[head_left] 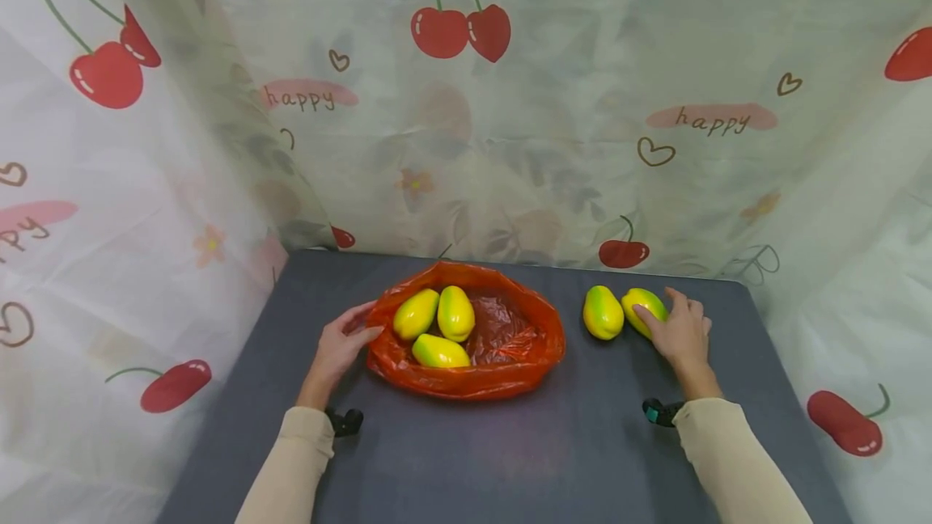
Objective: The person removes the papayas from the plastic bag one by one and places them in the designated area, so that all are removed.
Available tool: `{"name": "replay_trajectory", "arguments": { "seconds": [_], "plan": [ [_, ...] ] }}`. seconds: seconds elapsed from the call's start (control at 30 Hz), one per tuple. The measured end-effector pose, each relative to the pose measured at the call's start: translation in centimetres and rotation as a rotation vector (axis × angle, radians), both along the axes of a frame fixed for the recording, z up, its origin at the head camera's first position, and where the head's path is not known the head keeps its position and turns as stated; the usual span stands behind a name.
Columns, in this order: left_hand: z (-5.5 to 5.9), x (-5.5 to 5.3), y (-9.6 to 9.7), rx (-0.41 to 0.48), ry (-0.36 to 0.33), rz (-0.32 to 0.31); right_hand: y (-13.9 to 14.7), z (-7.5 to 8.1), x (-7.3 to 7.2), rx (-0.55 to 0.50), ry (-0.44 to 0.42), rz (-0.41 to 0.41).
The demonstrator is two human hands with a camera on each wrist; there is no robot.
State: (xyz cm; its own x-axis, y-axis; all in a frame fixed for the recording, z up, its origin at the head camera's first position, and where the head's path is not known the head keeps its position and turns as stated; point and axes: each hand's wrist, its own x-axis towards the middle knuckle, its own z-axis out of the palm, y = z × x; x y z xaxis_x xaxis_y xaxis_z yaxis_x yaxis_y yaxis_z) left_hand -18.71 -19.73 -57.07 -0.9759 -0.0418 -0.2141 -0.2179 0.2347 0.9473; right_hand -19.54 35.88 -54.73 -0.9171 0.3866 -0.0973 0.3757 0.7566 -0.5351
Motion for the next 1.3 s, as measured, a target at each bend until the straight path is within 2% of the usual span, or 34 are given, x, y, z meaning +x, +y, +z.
{"name": "replay_trajectory", "arguments": {
  "seconds": [0.13,0.3,0.6,0.87,1.03,1.23,1.3],
  "plan": [
    [0.1,-0.1,0.0,0.002,0.007,-0.002,-0.5,1.2,0.1,0.034,0.038,0.051],
    [0.0,-0.3,0.0,-0.003,0.003,0.004,-1.2,2.6,0.2,0.026,0.098,0.143],
    [0.2,-0.2,0.1,-0.009,0.001,0.003,-3.5,5.3,-0.5,0.035,0.207,0.419],
    [0.5,-0.3,0.3,-0.002,-0.018,0.005,-5.5,6.8,-1.1,-0.027,0.214,0.553],
    [0.8,-0.1,0.5,-0.002,-0.031,0.002,-6.8,7.7,-1.5,-0.082,0.174,0.602],
    [0.6,-0.2,0.4,-0.002,-0.039,-0.005,-8.3,8.7,-2.0,-0.171,0.161,0.671],
    [0.3,-0.3,0.3,-0.001,-0.023,-0.008,-8.8,8.8,-2.3,-0.203,0.161,0.698]
  ]
}}
